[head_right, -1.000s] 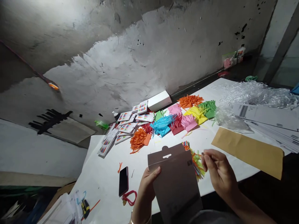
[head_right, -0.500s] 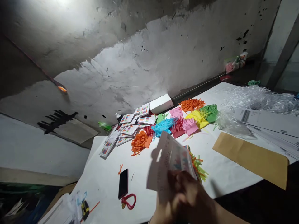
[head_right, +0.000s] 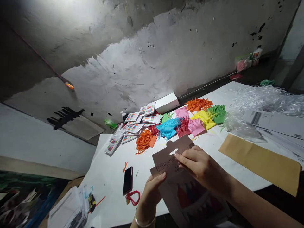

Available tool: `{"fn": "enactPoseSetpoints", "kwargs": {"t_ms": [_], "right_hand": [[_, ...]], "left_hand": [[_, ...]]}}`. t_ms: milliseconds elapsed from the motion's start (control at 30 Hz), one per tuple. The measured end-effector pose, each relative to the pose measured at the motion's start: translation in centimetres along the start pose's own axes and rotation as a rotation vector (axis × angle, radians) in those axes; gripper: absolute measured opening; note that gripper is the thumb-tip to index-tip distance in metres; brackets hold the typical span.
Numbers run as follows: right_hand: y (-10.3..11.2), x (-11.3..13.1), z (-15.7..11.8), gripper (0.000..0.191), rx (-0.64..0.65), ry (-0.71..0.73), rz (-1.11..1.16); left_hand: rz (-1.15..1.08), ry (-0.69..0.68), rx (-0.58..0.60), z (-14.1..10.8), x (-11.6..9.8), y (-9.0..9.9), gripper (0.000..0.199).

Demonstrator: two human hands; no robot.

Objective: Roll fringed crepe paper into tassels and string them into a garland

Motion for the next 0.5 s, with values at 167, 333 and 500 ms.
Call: {"fn": "enactPoseSetpoints", "kwargs": {"t_ms": [167, 333, 500], "right_hand": [[1.5, -1.0, 0.5, 0.03, 0.125, -0.063, 0.141], [2.3, -1.2, 0.5, 0.013, 0.139, -0.159, 0.207], [3.4, -2.6, -2.2, 0.01, -0.332, -0.438, 0.319]], "left_hand": [[-0.029, 0.064, 0.105, 0.7, 0.3, -0.7, 0.043], [-0.017, 0.126, 0.141, 1.1, 1.1, -1.7, 0.043], [0.044, 0.087, 0.017, 2.6, 1.1, -2.0, 0.041]]}}
Point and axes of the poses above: each hand's wrist, its own z-axis towards the middle knuckle, its own y-axis out of the back of the hand, x = y × z, the point moved 4 cm from there along z, towards the middle knuckle, and after that the axes turned 13 degrees about -z, right-handed, at the moved point
